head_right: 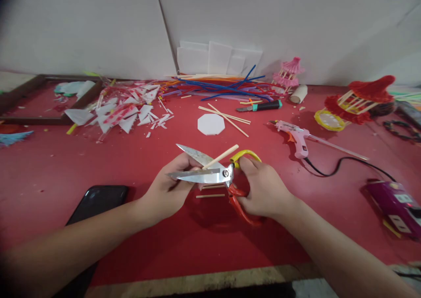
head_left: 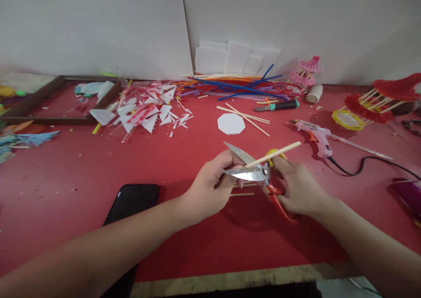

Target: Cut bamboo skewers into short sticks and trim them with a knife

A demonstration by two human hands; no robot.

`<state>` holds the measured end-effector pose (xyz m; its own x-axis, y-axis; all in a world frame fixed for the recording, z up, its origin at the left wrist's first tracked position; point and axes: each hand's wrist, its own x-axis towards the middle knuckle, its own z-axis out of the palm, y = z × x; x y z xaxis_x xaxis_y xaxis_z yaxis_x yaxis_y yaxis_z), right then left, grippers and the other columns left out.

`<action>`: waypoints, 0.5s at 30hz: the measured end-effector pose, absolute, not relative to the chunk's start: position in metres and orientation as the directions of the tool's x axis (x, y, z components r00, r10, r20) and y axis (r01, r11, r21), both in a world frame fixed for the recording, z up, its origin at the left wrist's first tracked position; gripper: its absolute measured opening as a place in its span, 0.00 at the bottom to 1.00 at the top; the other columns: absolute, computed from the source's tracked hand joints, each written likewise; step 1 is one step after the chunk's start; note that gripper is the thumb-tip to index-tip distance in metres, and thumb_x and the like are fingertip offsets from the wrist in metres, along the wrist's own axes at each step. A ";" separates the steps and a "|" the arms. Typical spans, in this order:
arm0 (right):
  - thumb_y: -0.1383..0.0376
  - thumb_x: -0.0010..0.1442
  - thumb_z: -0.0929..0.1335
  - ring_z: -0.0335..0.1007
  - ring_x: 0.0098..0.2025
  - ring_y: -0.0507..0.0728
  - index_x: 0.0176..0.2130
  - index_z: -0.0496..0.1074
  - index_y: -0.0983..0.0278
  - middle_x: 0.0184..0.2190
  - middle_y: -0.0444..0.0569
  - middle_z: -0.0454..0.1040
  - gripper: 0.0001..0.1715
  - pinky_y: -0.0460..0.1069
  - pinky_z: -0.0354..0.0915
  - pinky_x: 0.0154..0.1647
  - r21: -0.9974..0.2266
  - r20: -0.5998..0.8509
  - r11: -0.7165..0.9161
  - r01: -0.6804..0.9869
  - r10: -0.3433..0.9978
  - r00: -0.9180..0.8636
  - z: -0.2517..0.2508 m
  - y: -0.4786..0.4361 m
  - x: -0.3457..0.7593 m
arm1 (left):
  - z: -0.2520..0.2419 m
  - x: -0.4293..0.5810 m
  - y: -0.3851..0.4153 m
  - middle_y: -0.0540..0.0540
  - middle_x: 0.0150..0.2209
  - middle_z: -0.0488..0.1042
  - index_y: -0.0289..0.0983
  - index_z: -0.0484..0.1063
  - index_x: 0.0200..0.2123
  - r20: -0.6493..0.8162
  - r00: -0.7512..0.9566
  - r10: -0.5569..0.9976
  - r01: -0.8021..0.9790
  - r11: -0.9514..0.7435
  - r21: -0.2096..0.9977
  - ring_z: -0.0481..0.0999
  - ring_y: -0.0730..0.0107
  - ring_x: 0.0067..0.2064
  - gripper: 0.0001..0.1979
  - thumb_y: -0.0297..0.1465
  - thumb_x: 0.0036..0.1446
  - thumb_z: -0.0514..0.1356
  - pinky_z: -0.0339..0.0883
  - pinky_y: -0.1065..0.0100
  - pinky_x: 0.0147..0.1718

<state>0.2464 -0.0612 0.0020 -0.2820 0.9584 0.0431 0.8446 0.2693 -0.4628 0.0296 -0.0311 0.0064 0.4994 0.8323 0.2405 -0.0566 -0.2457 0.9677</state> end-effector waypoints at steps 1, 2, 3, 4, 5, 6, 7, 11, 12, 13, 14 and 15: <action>0.62 0.47 0.66 0.62 0.25 0.54 0.32 0.56 0.60 0.27 0.47 0.68 0.14 0.48 0.57 0.26 -0.460 0.047 0.272 0.845 0.958 -0.282 0.001 -0.061 0.247 | 0.005 0.029 -0.031 0.51 0.27 0.67 0.38 0.63 0.31 0.238 0.508 0.827 -0.060 -0.242 0.968 0.68 0.76 0.27 0.07 0.21 0.59 0.52 0.64 0.73 0.28; 0.63 0.46 0.66 0.61 0.24 0.54 0.32 0.56 0.60 0.26 0.46 0.67 0.14 0.48 0.56 0.26 -0.457 0.052 0.274 0.846 0.958 -0.282 0.000 -0.061 0.247 | 0.004 0.029 -0.031 0.51 0.27 0.67 0.38 0.64 0.32 0.235 0.515 0.824 -0.064 -0.236 0.970 0.68 0.76 0.28 0.07 0.21 0.59 0.51 0.64 0.72 0.28; 0.63 0.46 0.66 0.60 0.24 0.53 0.32 0.56 0.60 0.26 0.46 0.67 0.13 0.48 0.56 0.25 -0.454 0.060 0.278 0.846 0.957 -0.283 -0.001 -0.061 0.246 | 0.003 0.029 -0.032 0.51 0.27 0.68 0.37 0.64 0.33 0.234 0.519 0.822 -0.070 -0.232 0.970 0.68 0.76 0.28 0.07 0.21 0.59 0.51 0.64 0.72 0.29; 0.63 0.46 0.65 0.59 0.23 0.53 0.31 0.55 0.60 0.25 0.45 0.66 0.13 0.48 0.55 0.25 -0.452 0.068 0.283 0.846 0.957 -0.284 -0.001 -0.061 0.246 | 0.002 0.028 -0.032 0.51 0.27 0.68 0.37 0.64 0.33 0.232 0.520 0.822 -0.075 -0.227 0.971 0.68 0.76 0.28 0.07 0.21 0.59 0.51 0.64 0.72 0.29; 0.63 0.46 0.65 0.58 0.23 0.53 0.30 0.54 0.59 0.24 0.45 0.65 0.13 0.48 0.55 0.24 -0.451 0.074 0.288 0.845 0.955 -0.286 -0.001 -0.062 0.245 | 0.002 0.028 -0.032 0.50 0.28 0.68 0.37 0.63 0.33 0.229 0.518 0.824 -0.078 -0.221 0.972 0.68 0.76 0.29 0.07 0.21 0.59 0.51 0.64 0.72 0.29; 0.63 0.46 0.65 0.57 0.22 0.52 0.30 0.53 0.59 0.23 0.44 0.64 0.14 0.48 0.54 0.24 -0.448 0.080 0.290 0.845 0.955 -0.286 -0.001 -0.062 0.245 | 0.002 0.028 -0.032 0.51 0.28 0.68 0.38 0.63 0.32 0.226 0.512 0.829 -0.078 -0.218 0.973 0.68 0.76 0.29 0.07 0.21 0.59 0.50 0.64 0.72 0.29; 0.63 0.46 0.65 0.56 0.21 0.52 0.29 0.52 0.59 0.23 0.43 0.63 0.14 0.47 0.53 0.23 -0.446 0.083 0.290 0.847 0.955 -0.283 0.000 -0.062 0.245 | 0.003 0.029 -0.032 0.51 0.28 0.68 0.38 0.62 0.32 0.227 0.507 0.832 -0.077 -0.218 0.973 0.67 0.76 0.29 0.07 0.22 0.60 0.50 0.64 0.73 0.29; 0.62 0.47 0.64 0.54 0.21 0.51 0.29 0.52 0.58 0.22 0.42 0.62 0.13 0.47 0.51 0.22 -0.472 0.079 0.272 0.838 0.960 -0.267 0.003 -0.062 0.243 | 0.007 0.031 -0.032 0.51 0.27 0.67 0.38 0.63 0.33 0.219 0.516 0.828 -0.104 -0.194 0.976 0.69 0.77 0.29 0.06 0.26 0.63 0.51 0.65 0.74 0.30; 0.62 0.47 0.64 0.55 0.21 0.51 0.28 0.52 0.58 0.22 0.42 0.62 0.13 0.47 0.52 0.22 -0.484 0.076 0.268 0.833 0.961 -0.265 0.004 -0.061 0.243 | 0.008 0.032 -0.032 0.51 0.28 0.68 0.38 0.63 0.34 0.220 0.508 0.833 -0.117 -0.187 0.975 0.70 0.76 0.30 0.04 0.27 0.63 0.52 0.67 0.74 0.31; 0.62 0.47 0.64 0.55 0.21 0.52 0.28 0.52 0.58 0.22 0.42 0.62 0.13 0.47 0.52 0.22 -0.492 0.074 0.266 0.829 0.961 -0.265 0.004 -0.060 0.242 | 0.008 0.032 -0.032 0.50 0.29 0.69 0.38 0.63 0.37 0.223 0.490 0.843 -0.125 -0.185 0.975 0.72 0.75 0.32 0.01 0.28 0.63 0.53 0.68 0.73 0.33; 0.62 0.47 0.64 0.55 0.21 0.52 0.28 0.52 0.58 0.22 0.42 0.62 0.13 0.47 0.52 0.23 -0.491 0.073 0.264 0.831 0.962 -0.262 0.005 -0.059 0.242 | 0.007 0.031 -0.032 0.50 0.31 0.70 0.38 0.63 0.39 0.230 0.465 0.855 -0.122 -0.196 0.973 0.74 0.74 0.33 0.02 0.28 0.62 0.54 0.69 0.73 0.34; 0.62 0.47 0.65 0.55 0.21 0.51 0.28 0.52 0.58 0.22 0.42 0.62 0.13 0.47 0.52 0.23 -0.479 0.073 0.260 0.838 0.964 -0.257 0.006 -0.059 0.241 | 0.006 0.031 -0.032 0.49 0.32 0.72 0.38 0.63 0.40 0.242 0.440 0.865 -0.101 -0.220 0.970 0.74 0.73 0.34 0.04 0.28 0.61 0.55 0.69 0.72 0.33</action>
<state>0.2410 -0.0587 0.0056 -0.2570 0.9637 0.0729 0.8383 0.2598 -0.4794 0.0306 -0.0324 0.0062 0.4396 0.8649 0.2424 -0.1011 -0.2205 0.9701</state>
